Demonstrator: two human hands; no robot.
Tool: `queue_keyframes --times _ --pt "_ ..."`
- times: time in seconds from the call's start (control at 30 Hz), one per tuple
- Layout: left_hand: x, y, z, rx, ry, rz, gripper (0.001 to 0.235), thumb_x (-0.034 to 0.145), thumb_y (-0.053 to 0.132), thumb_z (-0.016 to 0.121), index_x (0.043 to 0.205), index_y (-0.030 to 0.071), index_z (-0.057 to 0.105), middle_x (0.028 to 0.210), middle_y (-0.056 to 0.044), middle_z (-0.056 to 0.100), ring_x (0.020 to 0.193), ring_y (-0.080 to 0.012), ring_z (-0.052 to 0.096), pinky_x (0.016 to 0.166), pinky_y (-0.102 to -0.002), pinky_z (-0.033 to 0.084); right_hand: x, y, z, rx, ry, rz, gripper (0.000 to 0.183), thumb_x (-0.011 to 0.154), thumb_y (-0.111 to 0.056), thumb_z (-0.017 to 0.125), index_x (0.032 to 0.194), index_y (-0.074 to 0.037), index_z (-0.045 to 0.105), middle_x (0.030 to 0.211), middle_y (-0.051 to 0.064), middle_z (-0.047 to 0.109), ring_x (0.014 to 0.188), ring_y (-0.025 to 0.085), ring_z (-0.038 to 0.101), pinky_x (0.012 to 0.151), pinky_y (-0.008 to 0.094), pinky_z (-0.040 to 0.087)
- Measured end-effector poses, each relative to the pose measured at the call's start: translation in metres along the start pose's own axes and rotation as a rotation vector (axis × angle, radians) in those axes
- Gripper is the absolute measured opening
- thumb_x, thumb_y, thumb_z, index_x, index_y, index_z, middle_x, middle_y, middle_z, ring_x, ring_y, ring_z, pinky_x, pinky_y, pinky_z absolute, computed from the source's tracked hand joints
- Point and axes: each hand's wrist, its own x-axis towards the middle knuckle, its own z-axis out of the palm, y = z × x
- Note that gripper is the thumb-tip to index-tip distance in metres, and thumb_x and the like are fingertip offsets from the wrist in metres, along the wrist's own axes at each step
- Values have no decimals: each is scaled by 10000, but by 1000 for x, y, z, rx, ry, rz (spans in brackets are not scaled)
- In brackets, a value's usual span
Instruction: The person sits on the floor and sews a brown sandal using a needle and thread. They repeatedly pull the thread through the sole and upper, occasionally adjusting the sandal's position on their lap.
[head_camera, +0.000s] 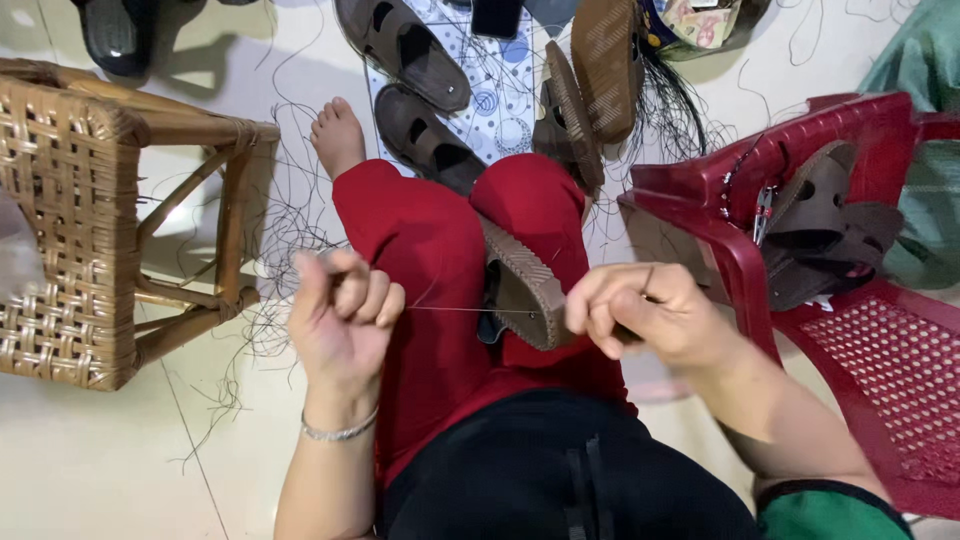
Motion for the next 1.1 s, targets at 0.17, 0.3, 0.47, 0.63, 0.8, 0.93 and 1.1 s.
queue_keyframes --times 0.17,0.3,0.47,0.63,0.8,0.93,1.1 --pt "2 -28 -32 312 110 186 519 1100 375 454 1066 -89 684 504 76 148 401 -65 161 405 -270 218 5 60 1 325 365 73 496 1143 -283 431 704 -58 485 574 70 492 369 57 394 284 200 392" --pt "-5 -43 44 1151 93 532 144 972 15 653 854 -9 733 602 -74 640 512 -107 566 534 -203 396 17 5 7 221 368 37 453 1122 -225 452 723 -27 529 624 122 565 371 58 444 284 206 397" --pt "-27 -79 58 1228 -521 334 103 917 230 737 990 158 750 1187 -83 700 906 -317 738 775 -368 584 29 -84 39 -367 63 -230 205 925 -243 659 806 -126 779 1077 104 765 838 211 747 741 336 608" --pt "-49 2 8 574 -173 211 276 961 298 653 815 63 651 963 -208 627 875 -371 703 844 -496 584 65 -52 22 -754 50 -144 213 963 -127 700 1141 -10 710 1156 220 708 915 390 716 758 500 562" --pt "-80 34 -20 258 -38 320 343 1019 253 531 738 74 610 953 -186 555 920 -379 635 868 -541 521 60 -47 30 -899 -155 493 480 928 -280 660 1382 -126 634 1181 211 745 1051 476 709 898 596 545" --pt "-96 28 -18 226 -32 323 342 1025 238 541 764 51 662 979 -211 581 965 -398 649 876 -541 554 4 9 -13 -795 78 217 539 932 -155 688 1461 -131 592 1053 232 758 1006 458 695 851 539 526" --pt "-112 50 -48 242 3 315 381 1064 297 492 785 134 693 937 -137 595 959 -341 652 900 -485 533 -58 73 -30 -520 366 39 470 963 -77 698 1429 -81 638 1293 167 701 1157 273 677 990 407 519"
